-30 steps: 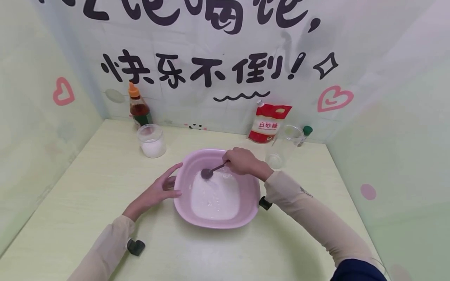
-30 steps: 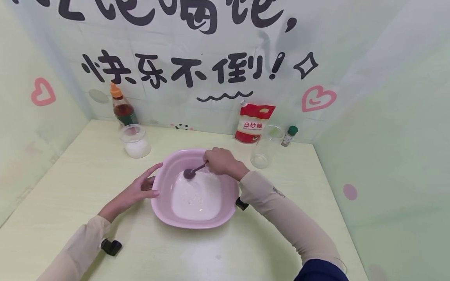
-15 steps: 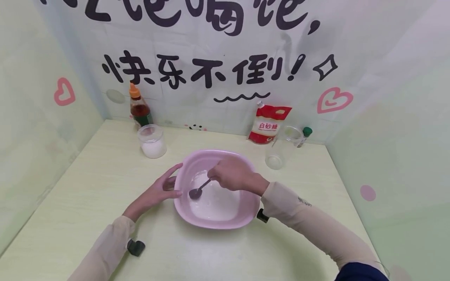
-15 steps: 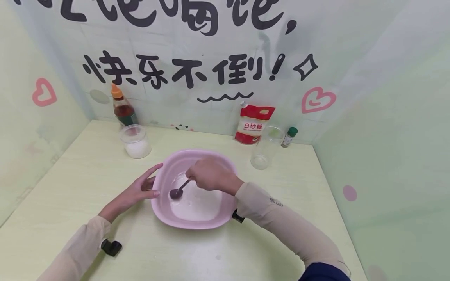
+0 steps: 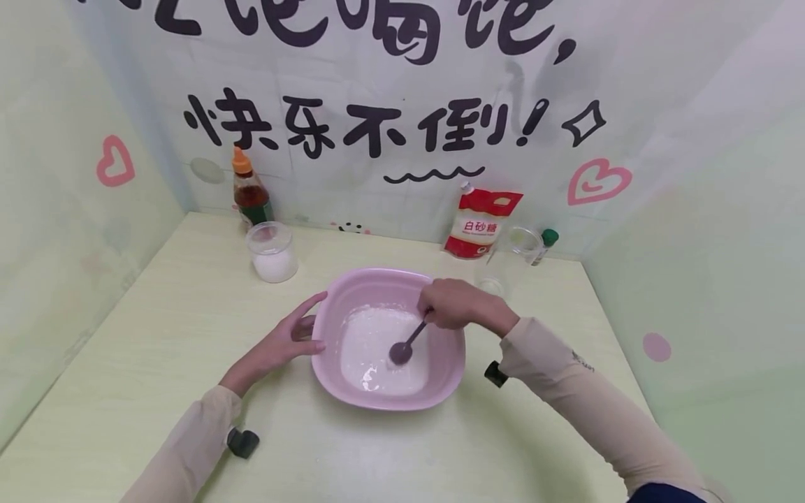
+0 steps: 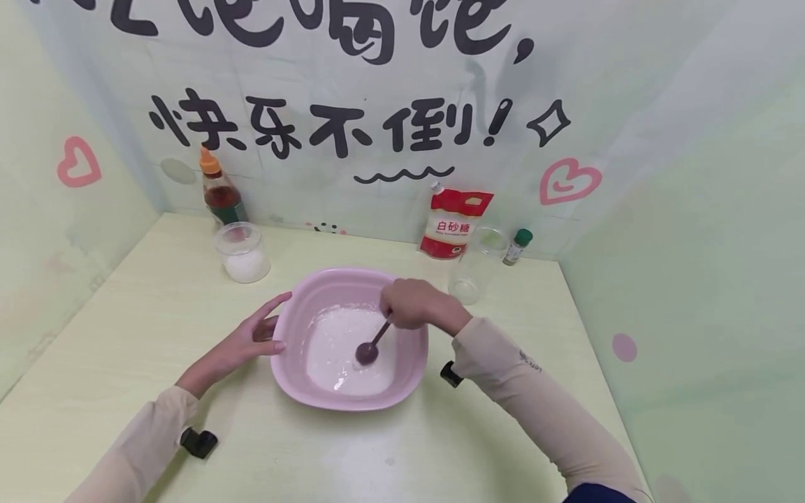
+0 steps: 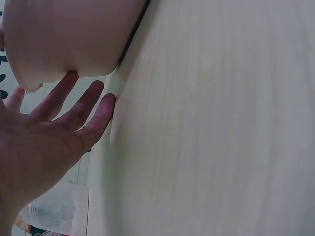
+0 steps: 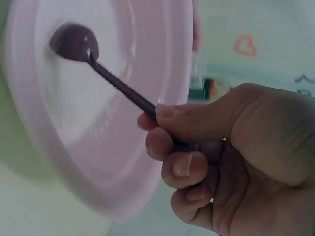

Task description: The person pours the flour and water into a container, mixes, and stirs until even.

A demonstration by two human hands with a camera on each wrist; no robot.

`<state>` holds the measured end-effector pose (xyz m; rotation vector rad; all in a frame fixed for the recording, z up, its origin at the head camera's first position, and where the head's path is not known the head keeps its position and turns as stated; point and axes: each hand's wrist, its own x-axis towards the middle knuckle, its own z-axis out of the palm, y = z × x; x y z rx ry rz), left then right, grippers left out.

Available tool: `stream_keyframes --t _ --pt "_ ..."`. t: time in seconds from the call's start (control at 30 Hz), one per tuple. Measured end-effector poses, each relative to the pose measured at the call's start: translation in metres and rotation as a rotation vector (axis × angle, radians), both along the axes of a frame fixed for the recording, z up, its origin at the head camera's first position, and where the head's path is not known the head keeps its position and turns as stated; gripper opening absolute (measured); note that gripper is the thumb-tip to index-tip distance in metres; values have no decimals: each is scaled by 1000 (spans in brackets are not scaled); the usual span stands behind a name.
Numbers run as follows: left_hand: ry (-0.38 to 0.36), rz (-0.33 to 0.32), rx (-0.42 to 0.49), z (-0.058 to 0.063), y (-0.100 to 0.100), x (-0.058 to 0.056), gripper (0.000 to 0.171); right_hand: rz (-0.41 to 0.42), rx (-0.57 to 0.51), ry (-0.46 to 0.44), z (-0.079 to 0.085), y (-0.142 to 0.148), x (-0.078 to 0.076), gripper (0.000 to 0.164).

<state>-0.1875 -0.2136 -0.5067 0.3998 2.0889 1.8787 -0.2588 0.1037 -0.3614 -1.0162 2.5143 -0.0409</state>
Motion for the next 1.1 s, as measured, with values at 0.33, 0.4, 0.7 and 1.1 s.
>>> stream_keyframes --t 0.33,0.4,0.7,1.1 --pt "-5 -1 -9 2 1 0 92 -162 -96 178 -15 1 -31 16" --pt "-7 4 -11 3 1 0 92 -147 -118 211 -19 -7 -32 15" --pt "-9 8 -9 2 0 0 94 14 -161 291 -25 -40 -19 18" --pt "1 2 -3 1 0 -1 94 417 -209 409 -25 -51 11 24"
